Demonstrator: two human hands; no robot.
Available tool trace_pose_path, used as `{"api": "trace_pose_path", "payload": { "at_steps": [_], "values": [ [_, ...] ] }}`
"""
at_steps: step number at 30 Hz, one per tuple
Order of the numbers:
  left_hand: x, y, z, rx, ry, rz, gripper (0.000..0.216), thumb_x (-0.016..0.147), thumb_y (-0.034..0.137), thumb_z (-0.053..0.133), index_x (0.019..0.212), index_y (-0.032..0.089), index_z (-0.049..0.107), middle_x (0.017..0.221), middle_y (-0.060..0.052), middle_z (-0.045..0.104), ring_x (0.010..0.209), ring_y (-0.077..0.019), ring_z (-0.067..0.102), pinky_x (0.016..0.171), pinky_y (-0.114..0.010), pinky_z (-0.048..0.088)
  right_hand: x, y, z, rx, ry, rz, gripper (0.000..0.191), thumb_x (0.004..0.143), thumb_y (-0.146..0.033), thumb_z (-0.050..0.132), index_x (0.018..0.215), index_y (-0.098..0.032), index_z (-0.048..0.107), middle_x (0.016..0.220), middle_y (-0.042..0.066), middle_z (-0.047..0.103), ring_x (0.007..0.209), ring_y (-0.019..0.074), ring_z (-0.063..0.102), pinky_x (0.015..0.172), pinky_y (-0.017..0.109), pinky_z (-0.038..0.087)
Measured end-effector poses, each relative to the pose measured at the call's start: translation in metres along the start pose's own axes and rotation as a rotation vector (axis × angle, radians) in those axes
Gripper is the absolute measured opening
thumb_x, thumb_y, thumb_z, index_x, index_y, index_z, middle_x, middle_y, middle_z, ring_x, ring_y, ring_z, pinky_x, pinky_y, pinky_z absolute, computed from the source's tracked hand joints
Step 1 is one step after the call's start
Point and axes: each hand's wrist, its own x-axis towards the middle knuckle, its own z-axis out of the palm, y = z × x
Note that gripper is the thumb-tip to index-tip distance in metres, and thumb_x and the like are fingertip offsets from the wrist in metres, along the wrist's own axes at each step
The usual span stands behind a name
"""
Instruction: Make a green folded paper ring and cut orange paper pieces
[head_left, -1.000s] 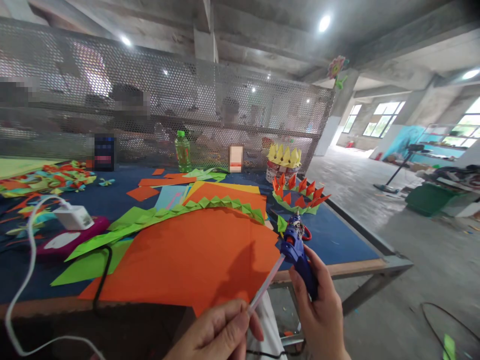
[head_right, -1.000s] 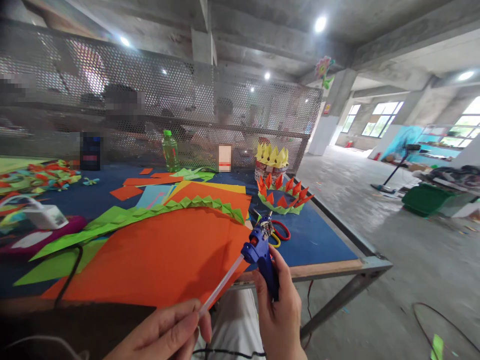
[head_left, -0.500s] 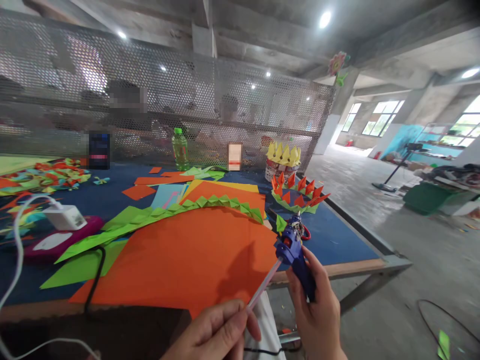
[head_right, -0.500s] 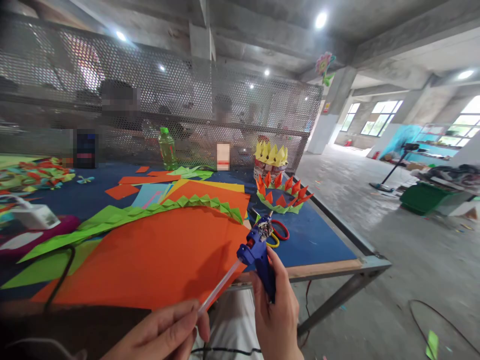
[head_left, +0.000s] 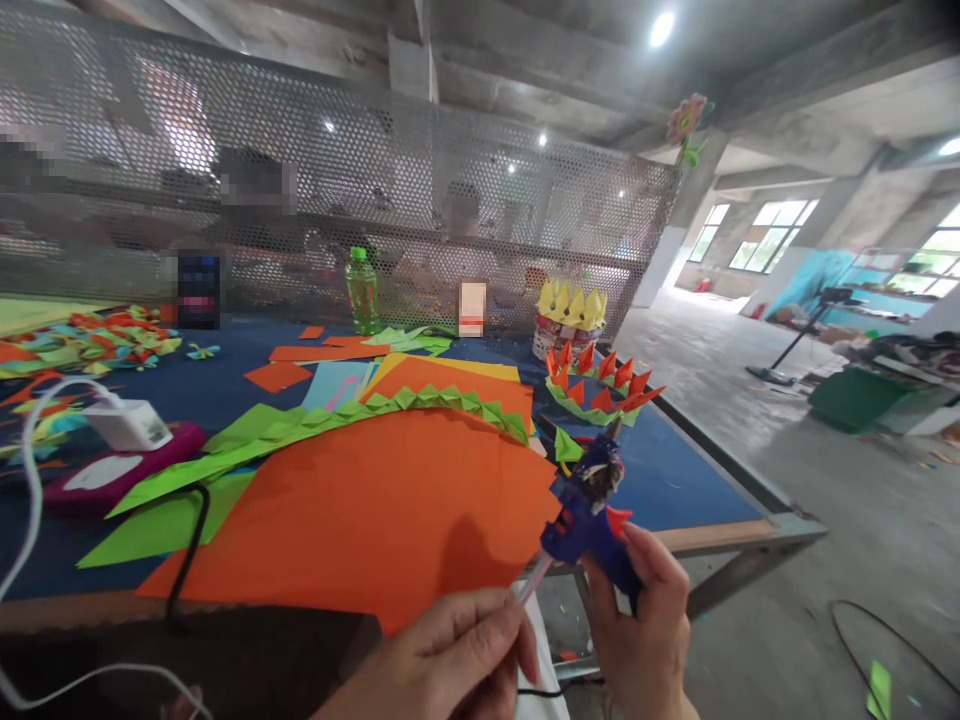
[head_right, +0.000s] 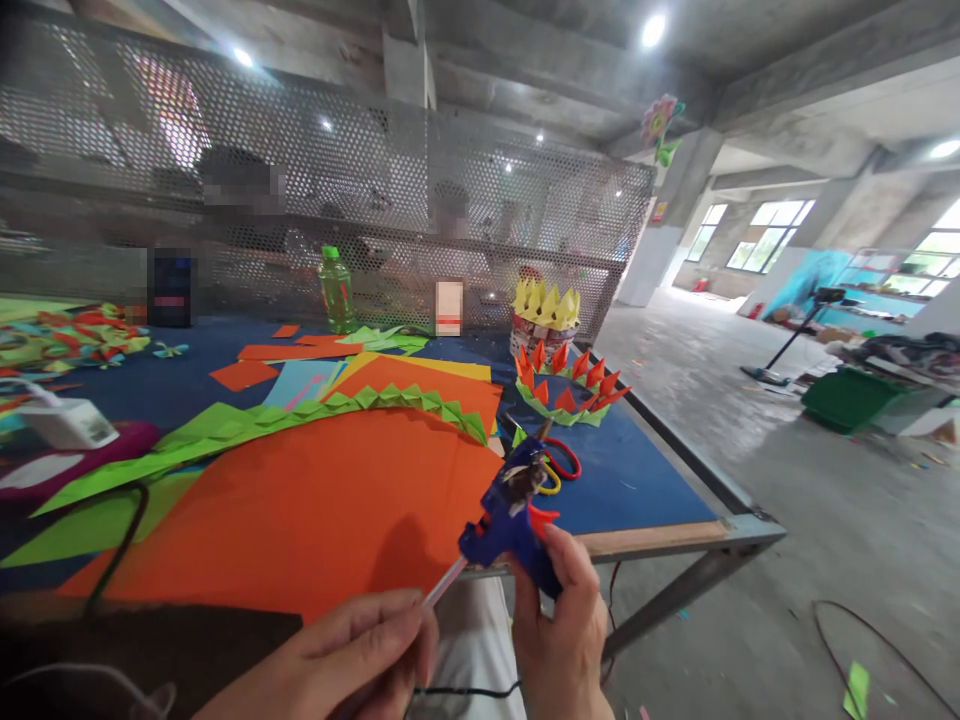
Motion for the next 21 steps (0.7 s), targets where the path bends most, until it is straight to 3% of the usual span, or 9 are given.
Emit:
{"api": "trace_pose_path", "payload": {
  "at_steps": [3,7,10,13,16,21],
  "values": [
    [0.009,0.004,0.002,-0.029,-0.038,0.058,0.054,0.082,0.07,0.065,0.081,0.017,0.057,0.052,0.009,0.036,0.045,-0.0051,0.02,0.044,-0.023,0.008,-0.008,-0.004,0.0,0.127,-0.068,-0.073,0.046,0.091,-0.025,0.067,0.134,-0.024,0.05,0.104,0.007,0.071,0.089,0.0194,0.073,0.076,0.029,0.06],
    [0.017,0.003,0.001,-0.012,-0.089,0.096,0.056,0.079,0.073,0.066,0.078,0.019,0.052,0.05,0.012,0.03,0.039,-0.0035,0.013,0.039,-0.023,0.007,-0.011,-0.016,-0.004,0.292,-0.197,0.169,0.065,0.092,-0.036,0.066,0.15,-0.025,0.038,0.103,0.005,0.066,0.092,0.018,0.068,0.08,0.029,0.056],
    [0.017,0.001,0.003,0.004,-0.071,0.129,0.056,0.08,0.073,0.065,0.078,0.018,0.053,0.051,0.012,0.028,0.041,-0.0038,0.013,0.039,-0.024,0.008,-0.006,-0.025,-0.01,0.374,-0.266,0.292,0.064,0.098,-0.047,0.055,0.154,-0.024,0.036,0.103,0.005,0.063,0.089,0.0172,0.063,0.08,0.029,0.053],
    [0.017,-0.001,0.004,0.026,-0.05,0.143,0.054,0.083,0.071,0.063,0.079,0.018,0.055,0.051,0.012,0.027,0.042,-0.0041,0.013,0.042,-0.024,0.009,0.0,-0.026,-0.013,0.43,-0.292,0.36,0.058,0.102,-0.041,0.05,0.156,-0.027,0.034,0.096,0.002,0.064,0.082,0.0146,0.063,0.078,0.026,0.053],
    [0.021,-0.001,0.003,0.026,0.004,0.146,0.056,0.083,0.073,0.061,0.081,0.017,0.056,0.055,0.011,0.032,0.042,-0.0035,0.016,0.042,-0.025,0.008,0.001,-0.015,-0.013,0.494,-0.362,0.388,0.068,0.097,-0.035,0.06,0.157,-0.028,0.029,0.102,0.004,0.068,0.086,0.0166,0.068,0.079,0.028,0.057],
    [0.023,0.005,0.003,0.001,0.044,0.154,0.064,0.071,0.075,0.07,0.087,0.013,0.065,0.058,0.009,0.036,0.045,-0.0038,0.022,0.046,-0.025,0.012,-0.007,0.001,-0.015,0.393,-0.413,0.284,0.047,0.094,-0.031,0.064,0.139,-0.025,0.053,0.114,0.009,0.071,0.104,0.0235,0.069,0.087,0.034,0.058]
  ]
}}
